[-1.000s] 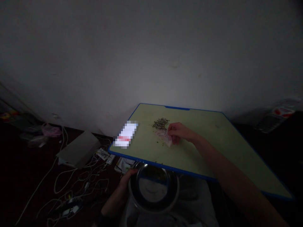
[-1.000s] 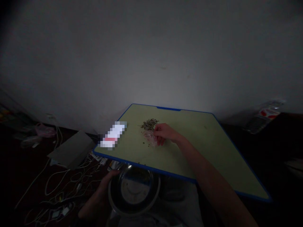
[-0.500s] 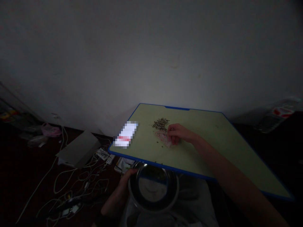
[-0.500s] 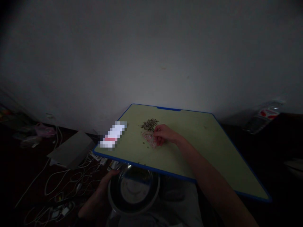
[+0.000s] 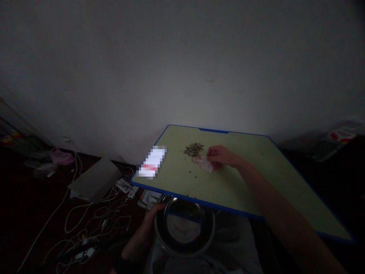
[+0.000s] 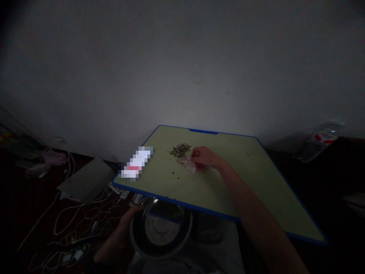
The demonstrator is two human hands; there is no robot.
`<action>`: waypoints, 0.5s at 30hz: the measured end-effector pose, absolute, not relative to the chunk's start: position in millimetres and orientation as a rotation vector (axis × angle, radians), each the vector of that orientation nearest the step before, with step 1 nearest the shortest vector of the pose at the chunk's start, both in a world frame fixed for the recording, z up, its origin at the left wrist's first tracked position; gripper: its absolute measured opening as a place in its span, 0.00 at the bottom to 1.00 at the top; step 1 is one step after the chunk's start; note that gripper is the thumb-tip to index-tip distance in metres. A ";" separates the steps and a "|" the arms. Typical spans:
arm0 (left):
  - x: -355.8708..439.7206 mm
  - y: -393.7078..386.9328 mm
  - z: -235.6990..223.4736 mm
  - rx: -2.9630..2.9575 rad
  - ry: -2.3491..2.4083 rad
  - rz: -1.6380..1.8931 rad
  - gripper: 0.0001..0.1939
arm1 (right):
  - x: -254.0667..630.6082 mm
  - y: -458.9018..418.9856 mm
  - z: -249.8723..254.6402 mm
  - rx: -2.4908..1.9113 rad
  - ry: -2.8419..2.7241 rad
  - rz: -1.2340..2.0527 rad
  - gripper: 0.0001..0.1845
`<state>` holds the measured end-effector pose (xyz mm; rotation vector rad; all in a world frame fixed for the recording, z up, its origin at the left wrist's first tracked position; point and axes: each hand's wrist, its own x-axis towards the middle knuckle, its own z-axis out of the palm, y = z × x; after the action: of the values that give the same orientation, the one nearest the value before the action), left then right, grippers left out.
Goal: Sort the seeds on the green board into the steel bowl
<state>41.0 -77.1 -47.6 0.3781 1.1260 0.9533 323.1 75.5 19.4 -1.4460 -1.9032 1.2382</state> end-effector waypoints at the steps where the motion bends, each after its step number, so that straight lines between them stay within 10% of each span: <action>1: 41.1 -76.9 -47.2 0.366 1.133 0.948 0.10 | 325.7 76.7 20.5 -1.457 -1.917 1.206 0.04; 15: 39.5 -76.7 -46.7 0.395 1.057 0.944 0.09 | 323.9 79.4 18.8 -1.420 -1.881 1.020 0.10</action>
<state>39.5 -76.7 -46.7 0.3951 1.0565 0.9438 323.9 79.4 18.8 -1.4198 -1.8809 1.0198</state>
